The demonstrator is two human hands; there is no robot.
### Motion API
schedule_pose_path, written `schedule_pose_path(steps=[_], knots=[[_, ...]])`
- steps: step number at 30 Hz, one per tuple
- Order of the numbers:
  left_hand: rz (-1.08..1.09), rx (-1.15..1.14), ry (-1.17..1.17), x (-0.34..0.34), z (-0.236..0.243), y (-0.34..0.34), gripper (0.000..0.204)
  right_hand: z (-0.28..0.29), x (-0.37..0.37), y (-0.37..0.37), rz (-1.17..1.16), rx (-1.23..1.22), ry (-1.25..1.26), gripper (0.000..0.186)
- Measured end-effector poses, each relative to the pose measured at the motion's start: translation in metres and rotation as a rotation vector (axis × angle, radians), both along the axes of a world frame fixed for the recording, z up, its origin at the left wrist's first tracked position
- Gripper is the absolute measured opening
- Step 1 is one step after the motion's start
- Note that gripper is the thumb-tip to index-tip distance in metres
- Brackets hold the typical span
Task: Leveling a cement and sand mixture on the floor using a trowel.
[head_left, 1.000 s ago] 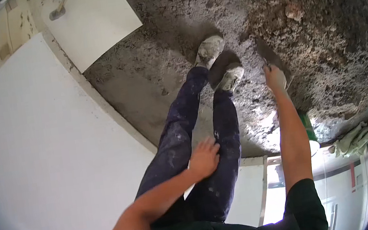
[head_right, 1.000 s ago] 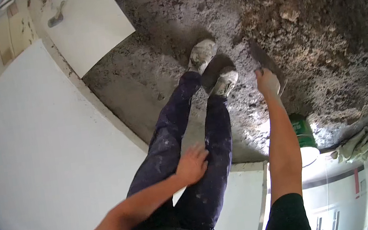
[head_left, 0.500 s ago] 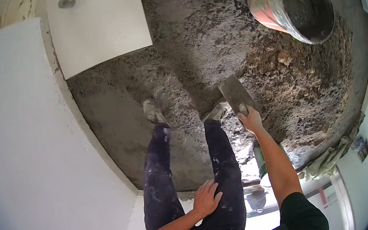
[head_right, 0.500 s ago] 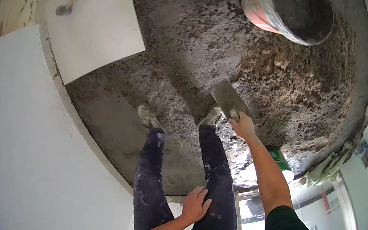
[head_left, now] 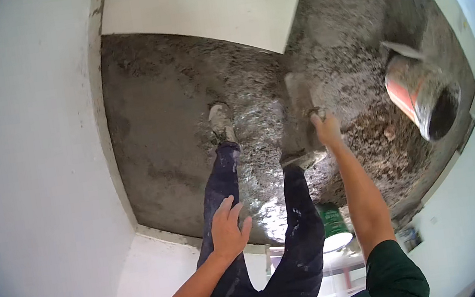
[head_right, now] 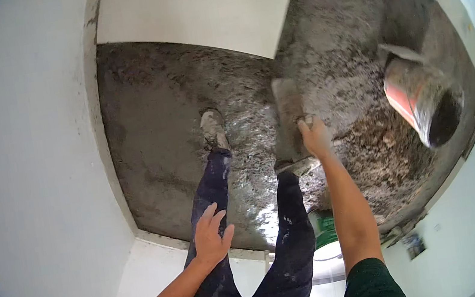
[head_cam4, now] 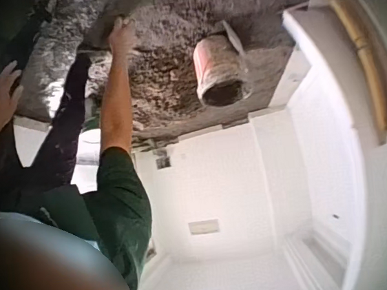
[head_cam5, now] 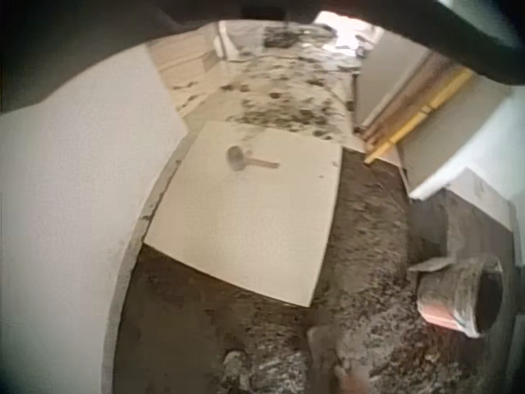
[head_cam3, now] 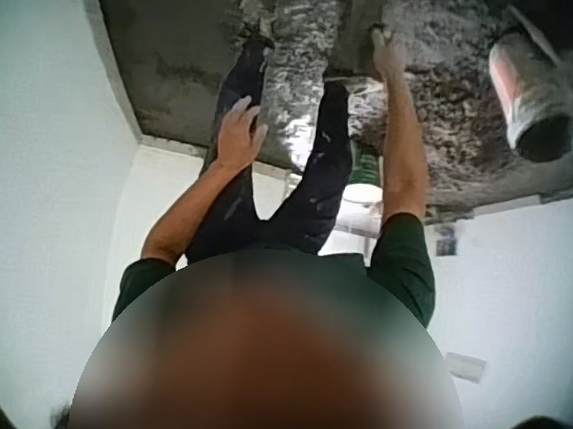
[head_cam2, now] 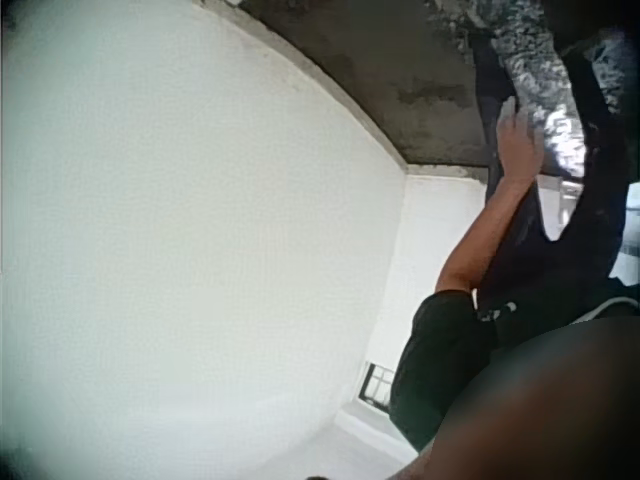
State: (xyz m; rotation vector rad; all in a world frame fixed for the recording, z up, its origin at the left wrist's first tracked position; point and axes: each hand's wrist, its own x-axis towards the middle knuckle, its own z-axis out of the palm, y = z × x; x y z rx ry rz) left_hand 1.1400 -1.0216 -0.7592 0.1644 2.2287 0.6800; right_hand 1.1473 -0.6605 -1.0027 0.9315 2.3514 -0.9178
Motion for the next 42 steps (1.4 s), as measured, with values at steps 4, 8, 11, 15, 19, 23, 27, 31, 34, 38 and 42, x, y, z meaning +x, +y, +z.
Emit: schedule_pose_path(steps=[4, 8, 11, 15, 19, 23, 27, 31, 34, 38, 42], knots=[[0.067, -0.077, -0.046, -0.005, -0.008, -0.057, 0.045, 0.009, -0.109, -0.099, 0.394, -0.051, -0.173, 0.040], [0.190, -0.113, -0.112, 0.010, -0.020, -0.091, 0.048, -0.010, -0.218, -0.205, 0.686, -0.147, -0.100, 0.037], [0.341, -0.079, -0.170, 0.016, -0.029, -0.094, 0.051, -0.042, -0.293, -0.271, 0.800, -0.006, 0.091, 0.039], [0.447, -0.042, -0.187, 0.012, -0.031, -0.097, 0.053, -0.066, -0.397, -0.352, 0.872, 0.042, 0.207, 0.041], [0.565, -0.004, -0.221, 0.008, -0.032, -0.100, 0.054, -0.075, -0.475, -0.411, 0.900, 0.084, 0.157, 0.049], [0.629, 0.011, -0.262, 0.008, -0.033, -0.108, 0.056, -0.102, -0.514, -0.439, 0.909, 0.129, 0.127, 0.053], [0.675, 0.057, -0.257, 0.001, -0.035, -0.113, 0.055, -0.128, -0.535, -0.444, 0.946, 0.181, 0.096, 0.054], [0.714, 0.040, -0.251, 0.006, -0.029, -0.114, 0.055, -0.126, -0.540, -0.463, 1.073, 0.201, 0.043, 0.055], [0.734, 0.048, -0.248, 0.003, -0.031, -0.119, 0.057, -0.109, -0.543, -0.462, 1.149, 0.203, 0.050, 0.055], [0.773, 0.035, -0.286, 0.000, -0.031, -0.123, 0.057, -0.103, -0.561, -0.468, 1.115, 0.180, 0.061, 0.054], [0.674, 0.035, -0.320, -0.006, -0.039, -0.125, 0.055, -0.141, -0.597, -0.472, 1.115, 0.260, 0.137, 0.051]])
